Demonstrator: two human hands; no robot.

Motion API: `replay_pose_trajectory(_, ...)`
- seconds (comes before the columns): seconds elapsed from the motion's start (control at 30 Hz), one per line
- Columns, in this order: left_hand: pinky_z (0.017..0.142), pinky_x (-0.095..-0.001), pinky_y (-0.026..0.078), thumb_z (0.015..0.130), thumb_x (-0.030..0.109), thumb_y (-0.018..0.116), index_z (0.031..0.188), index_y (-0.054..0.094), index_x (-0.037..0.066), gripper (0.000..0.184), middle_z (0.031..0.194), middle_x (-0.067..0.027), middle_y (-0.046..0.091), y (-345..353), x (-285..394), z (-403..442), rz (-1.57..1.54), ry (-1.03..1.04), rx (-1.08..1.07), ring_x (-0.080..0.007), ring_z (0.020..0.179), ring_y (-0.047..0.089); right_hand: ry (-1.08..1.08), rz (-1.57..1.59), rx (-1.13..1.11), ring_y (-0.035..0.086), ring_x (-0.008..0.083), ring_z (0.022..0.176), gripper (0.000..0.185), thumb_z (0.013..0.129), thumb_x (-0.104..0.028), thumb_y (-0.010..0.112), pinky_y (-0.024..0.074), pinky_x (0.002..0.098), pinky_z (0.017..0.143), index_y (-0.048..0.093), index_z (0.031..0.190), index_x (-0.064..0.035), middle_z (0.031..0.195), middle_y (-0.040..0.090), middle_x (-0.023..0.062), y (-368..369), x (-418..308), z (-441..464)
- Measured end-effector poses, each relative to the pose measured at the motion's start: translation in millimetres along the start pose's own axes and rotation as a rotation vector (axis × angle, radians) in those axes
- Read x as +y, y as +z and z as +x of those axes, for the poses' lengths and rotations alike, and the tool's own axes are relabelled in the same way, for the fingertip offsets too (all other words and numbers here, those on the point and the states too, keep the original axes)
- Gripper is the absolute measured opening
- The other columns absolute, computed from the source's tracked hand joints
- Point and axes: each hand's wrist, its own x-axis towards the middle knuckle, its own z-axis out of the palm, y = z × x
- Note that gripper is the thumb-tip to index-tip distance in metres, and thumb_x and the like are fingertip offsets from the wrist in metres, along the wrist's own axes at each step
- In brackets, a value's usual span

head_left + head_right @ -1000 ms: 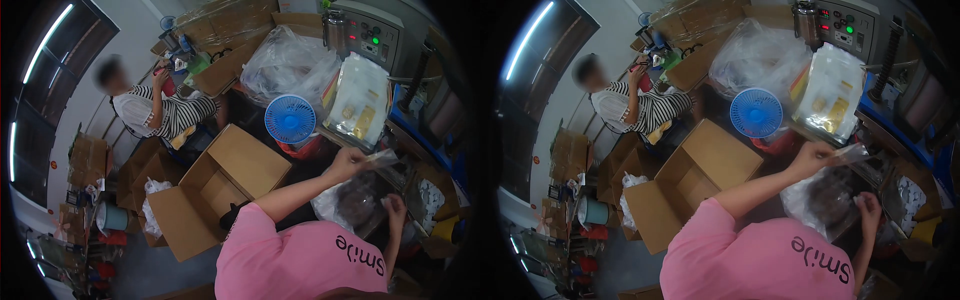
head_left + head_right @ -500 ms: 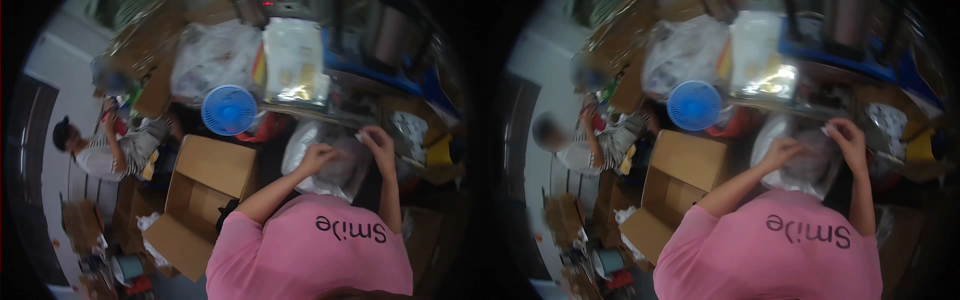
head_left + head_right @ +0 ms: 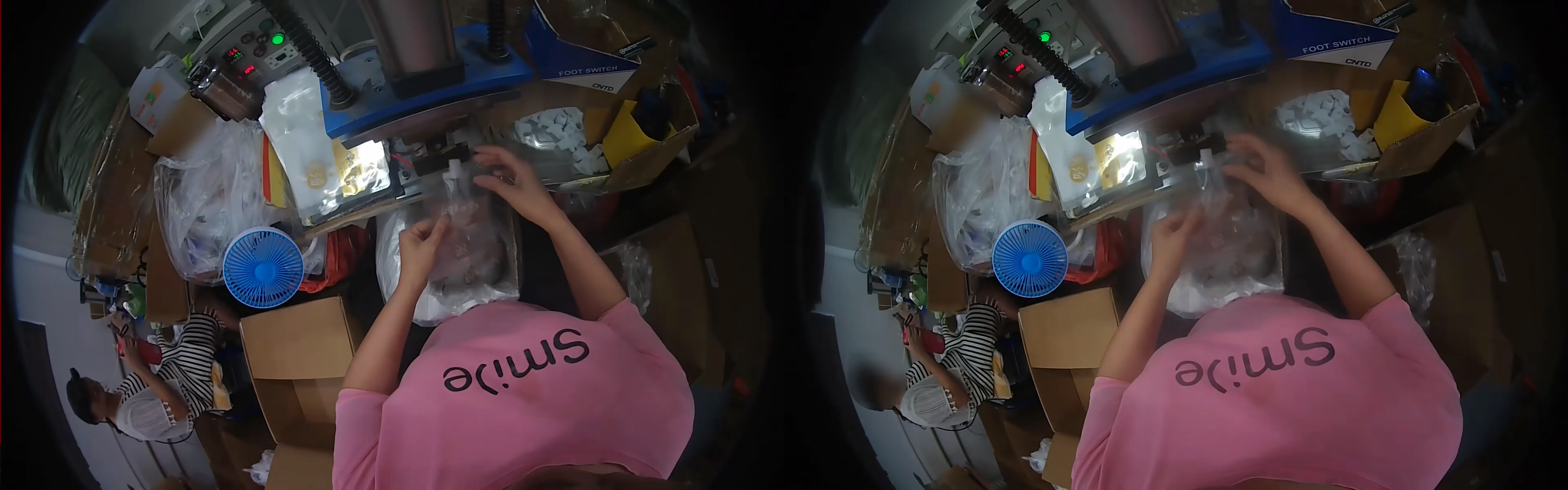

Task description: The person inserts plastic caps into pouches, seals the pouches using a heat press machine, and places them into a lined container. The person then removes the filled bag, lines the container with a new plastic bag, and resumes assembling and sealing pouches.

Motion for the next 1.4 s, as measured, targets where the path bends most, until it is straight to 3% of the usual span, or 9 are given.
replay_pose_trajectory(0.27,0.067,-0.0244,0.046,0.084,0.022,0.069,0.084,0.066,-0.005,0.026,0.08,-0.008,0.067,17,40,32,-0.377,-0.142,0.106,-0.0118,0.072,0.06,-0.099,-0.417,0.27,0.058,0.0171,0.1,0.027,0.089,-0.016,0.06,0.0444,0.0286,0.084,0.062,0.112,-0.0037,0.105,0.065,0.0074,-62,15,-4)
replay_pose_trajectory(0.53,0.067,-0.029,0.047,0.083,0.023,0.064,0.083,0.069,-0.001,0.025,0.07,-0.0069,0.067,-14,20,49,-0.286,0.098,0.098,-0.0169,0.067,0.062,-0.003,-0.482,0.071,0.054,0.0234,0.108,0.04,0.094,-0.024,0.052,0.0428,0.0348,0.09,0.05,0.129,-0.0051,0.118,0.056,0.0131,-130,107,60)
replay_pose_trajectory(0.6,0.081,-0.0311,0.046,0.08,0.026,0.069,0.102,0.066,0.002,0.033,0.096,-0.0137,0.067,-36,52,44,0.254,0.147,0.222,-0.0244,0.09,0.063,-0.012,-0.541,0.029,0.056,0.023,0.103,0.039,0.095,-0.023,0.051,0.0428,0.0353,0.088,0.051,0.129,-0.0047,0.11,0.058,0.0132,-129,117,72)
replay_pose_trajectory(0.67,0.098,-0.043,0.039,0.071,0.03,0.072,0.116,0.06,0.007,0.053,0.124,-0.0176,0.055,-58,40,45,0.732,0.65,0.651,-0.0364,0.116,0.05,-0.394,-1.145,0.131,0.054,0.0256,0.104,0.036,0.096,-0.019,0.049,0.0415,0.0354,0.089,0.051,0.127,-0.0015,0.113,0.057,0.0161,-126,131,75)
replay_pose_trajectory(0.7,0.108,-0.0476,0.026,0.068,0.028,0.074,0.127,0.051,0.011,0.065,0.14,-0.0143,0.04,-69,35,42,0.894,0.557,0.627,-0.0337,0.131,0.033,-0.408,-1.154,0.135,0.054,0.0256,0.104,0.036,0.096,-0.019,0.049,0.0415,0.0354,0.089,0.051,0.127,-0.0015,0.113,0.057,0.0161,-125,127,71)
replay_pose_trajectory(0.87,0.108,-0.0463,0.025,0.071,0.017,0.069,0.119,0.056,0.012,0.05,0.131,-0.0097,0.048,-98,0,33,1.076,0.66,0.512,-0.0285,0.129,0.038,-0.292,-0.86,0.206,0.056,0.0263,0.098,0.033,0.096,-0.016,0.049,0.0452,0.0349,0.081,0.052,0.125,-0.0017,0.11,0.058,0.0181,-119,119,58)
replay_pose_trajectory(1.1,0.09,-0.0378,0.04,0.074,0.013,0.067,0.086,0.069,0.01,0.013,0.09,-0.0046,0.064,-107,25,38,0.817,0.652,0.659,-0.026,0.093,0.059,-0.045,-0.759,0.205,0.057,0.018,0.087,0.027,0.095,-0.015,0.052,0.0436,0.0295,0.077,0.055,0.118,-0.0024,0.104,0.06,0.0099,-128,99,33)
replay_pose_trajectory(1.3,0.064,-0.0288,0.045,0.079,0.018,0.07,0.076,0.069,0.003,0.016,0.074,-0.0103,0.065,-46,39,-20,-0.031,0.371,0.186,-0.0179,0.068,0.061,-0.206,-0.438,0.146,0.056,0.0156,0.092,0.028,0.095,-0.025,0.053,0.0426,0.0283,0.08,0.058,0.11,-0.0021,0.099,0.058,0.0076,-106,74,23)
replay_pose_trajectory(1.4,0.064,-0.0307,0.046,0.075,0.02,0.072,0.077,0.069,0.003,0.017,0.073,-0.0102,0.064,-21,7,-19,0.139,0.275,0.237,-0.0182,0.068,0.061,-0.055,-0.321,0.14,0.052,0.0119,0.081,0.022,0.091,-0.019,0.06,0.0416,0.0245,0.074,0.06,0.104,-0.0015,0.087,0.057,0.004,-59,8,11)
